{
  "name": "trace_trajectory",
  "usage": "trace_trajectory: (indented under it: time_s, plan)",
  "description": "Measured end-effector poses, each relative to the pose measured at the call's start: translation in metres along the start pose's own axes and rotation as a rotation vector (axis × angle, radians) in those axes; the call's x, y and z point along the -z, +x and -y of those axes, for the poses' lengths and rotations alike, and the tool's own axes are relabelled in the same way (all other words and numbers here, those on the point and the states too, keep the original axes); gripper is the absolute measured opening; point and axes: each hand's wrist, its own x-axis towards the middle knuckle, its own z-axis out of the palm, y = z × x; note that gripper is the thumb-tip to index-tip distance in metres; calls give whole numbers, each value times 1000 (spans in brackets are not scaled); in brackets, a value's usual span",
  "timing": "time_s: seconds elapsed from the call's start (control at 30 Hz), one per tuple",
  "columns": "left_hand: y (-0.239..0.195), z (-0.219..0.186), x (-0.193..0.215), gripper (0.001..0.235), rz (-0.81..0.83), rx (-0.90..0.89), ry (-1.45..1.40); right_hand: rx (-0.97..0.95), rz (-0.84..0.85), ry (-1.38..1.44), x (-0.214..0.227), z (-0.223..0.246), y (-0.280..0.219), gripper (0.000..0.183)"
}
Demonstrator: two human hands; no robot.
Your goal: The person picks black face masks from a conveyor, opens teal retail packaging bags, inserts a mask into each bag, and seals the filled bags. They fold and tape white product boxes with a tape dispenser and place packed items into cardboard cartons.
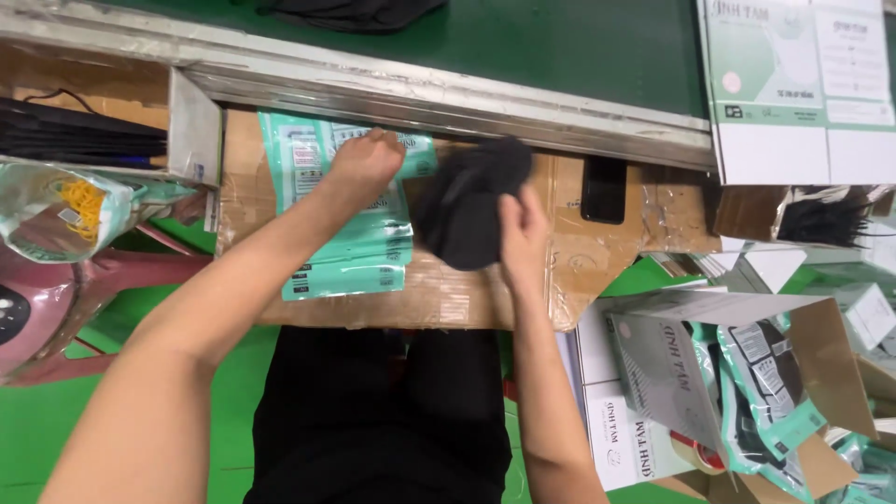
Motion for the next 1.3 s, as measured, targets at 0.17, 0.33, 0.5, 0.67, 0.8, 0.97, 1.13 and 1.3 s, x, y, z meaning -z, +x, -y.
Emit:
trace_trajectory:
  time_s: [0.17,0.33,0.5,0.67,0.8,0.97,1.13,1.3]
  plan:
    - [-1,-20,34,50,-400,-75,-16,-256,177,327,-70,33,22,22]
    - [-29,-65,79,28,-416,-27,-238,-470,206,440,-46,50,5,22]
    - [-27,-89,99,9,-476,24,-297,49,215,-404,-28,51,-28,22]
    - [-29,-134,102,12,-490,-111,-317,74,-99,-244,-29,89,-40,33]
    - [-44,-151,125,19,-522,-51,-584,106,-159,-43,4,76,-48,23]
    - [-48,-180,84,40,-333,790,-1529,-234,-53,197,0,98,-51,39]
    - [-48,-194,70,37,-397,856,-1433,-310,-234,568,-8,77,-83,34]
    - [-56,-197,49,34,-380,895,-1493,-635,76,680,10,44,-105,9]
